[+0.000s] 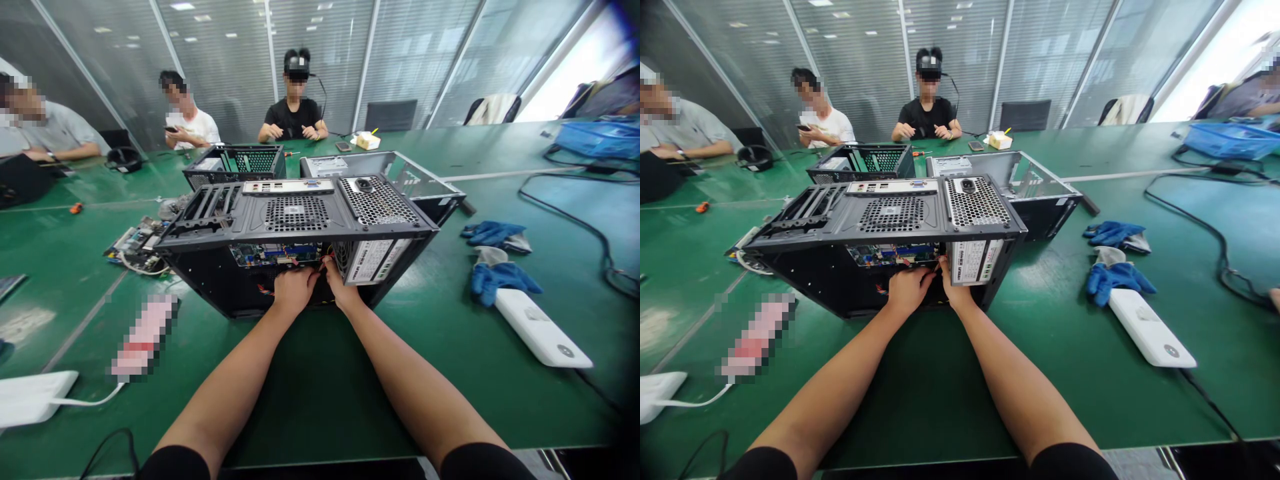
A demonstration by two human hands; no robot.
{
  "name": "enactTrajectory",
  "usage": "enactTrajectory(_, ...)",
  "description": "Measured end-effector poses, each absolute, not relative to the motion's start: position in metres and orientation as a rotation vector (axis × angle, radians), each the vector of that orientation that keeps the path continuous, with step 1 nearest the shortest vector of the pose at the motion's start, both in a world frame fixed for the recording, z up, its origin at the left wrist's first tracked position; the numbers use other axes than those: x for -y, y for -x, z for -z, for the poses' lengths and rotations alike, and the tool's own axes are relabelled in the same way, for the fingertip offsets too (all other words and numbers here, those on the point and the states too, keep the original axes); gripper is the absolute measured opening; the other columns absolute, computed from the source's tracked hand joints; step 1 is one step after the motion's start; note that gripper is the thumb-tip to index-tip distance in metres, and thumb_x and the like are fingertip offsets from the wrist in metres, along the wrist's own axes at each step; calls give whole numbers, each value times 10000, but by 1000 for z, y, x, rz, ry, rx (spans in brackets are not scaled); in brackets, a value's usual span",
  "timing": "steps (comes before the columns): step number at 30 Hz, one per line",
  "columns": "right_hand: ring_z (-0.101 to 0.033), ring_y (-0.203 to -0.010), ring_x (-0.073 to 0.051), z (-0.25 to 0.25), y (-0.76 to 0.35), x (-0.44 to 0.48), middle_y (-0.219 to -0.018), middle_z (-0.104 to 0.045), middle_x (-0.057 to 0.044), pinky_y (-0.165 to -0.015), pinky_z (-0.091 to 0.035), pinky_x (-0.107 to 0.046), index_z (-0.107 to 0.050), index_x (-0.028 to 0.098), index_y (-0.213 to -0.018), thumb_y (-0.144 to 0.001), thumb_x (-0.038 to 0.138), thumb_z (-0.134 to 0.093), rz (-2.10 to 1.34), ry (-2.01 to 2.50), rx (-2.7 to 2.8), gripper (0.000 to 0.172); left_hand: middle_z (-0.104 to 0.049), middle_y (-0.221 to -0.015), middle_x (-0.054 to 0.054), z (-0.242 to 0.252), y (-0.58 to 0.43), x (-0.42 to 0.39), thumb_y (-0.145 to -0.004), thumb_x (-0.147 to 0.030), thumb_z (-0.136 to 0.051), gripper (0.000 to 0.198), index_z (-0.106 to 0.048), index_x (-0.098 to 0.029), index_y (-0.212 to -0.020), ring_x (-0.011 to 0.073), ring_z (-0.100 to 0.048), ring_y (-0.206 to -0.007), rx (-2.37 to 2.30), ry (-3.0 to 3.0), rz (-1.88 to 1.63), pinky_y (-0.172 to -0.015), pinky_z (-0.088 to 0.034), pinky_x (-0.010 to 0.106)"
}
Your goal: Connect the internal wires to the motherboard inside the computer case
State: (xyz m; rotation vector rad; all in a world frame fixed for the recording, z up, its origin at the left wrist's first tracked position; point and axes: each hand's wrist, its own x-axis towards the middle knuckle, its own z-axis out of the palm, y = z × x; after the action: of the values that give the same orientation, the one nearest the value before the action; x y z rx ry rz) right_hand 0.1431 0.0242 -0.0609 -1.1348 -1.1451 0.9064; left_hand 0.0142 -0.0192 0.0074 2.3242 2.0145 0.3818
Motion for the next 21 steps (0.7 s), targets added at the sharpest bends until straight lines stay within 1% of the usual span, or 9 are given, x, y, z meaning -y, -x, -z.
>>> enactTrajectory(7,-555,-907,-228,64,-144,-26,-841,-585,-61,-763,-487,-376,-586,227,-882,-850,634,-512,-816,1158,1186,414,-743,-907,79,-4,-13,18,-971,-462,-438,361,-724,-275,-1087,256,-705,-843,-2020,-2313,-391,-747,-510,355)
enactTrajectory(13,-565,-885,-221,65,-144,-27,-826,-578,-52,-744,-491,-360,-572,235,-842,-858,641,-499,-824,1134,1213,412,-743,-923,84,-4,-13,17,-969,-461,-448,359,-730,-264,-1070,250,-701,-854,-2001,-2312,-407,-756,-505,348)
enactTrajectory(17,-562,-905,-230,66,-145,-27,-829,-577,-54,-762,-497,-381,-581,231,-883,-846,639,-518,-854,1169,1180,415,-743,-919,82,-4,-13,18,-971,-460,-443,361,-727,-266,-1081,246,-701,-850,-1992,-2311,-410,-757,-504,347)
enactTrajectory(21,-554,-970,-243,65,-145,-26,-896,-591,-65,-806,-495,-408,-586,226,-928,-848,634,-515,-856,1160,1169,422,-745,-900,73,-4,-13,17,-967,-466,-447,355,-730,-281,-1074,252,-704,-841,-2012,-2310,-409,-739,-506,344)
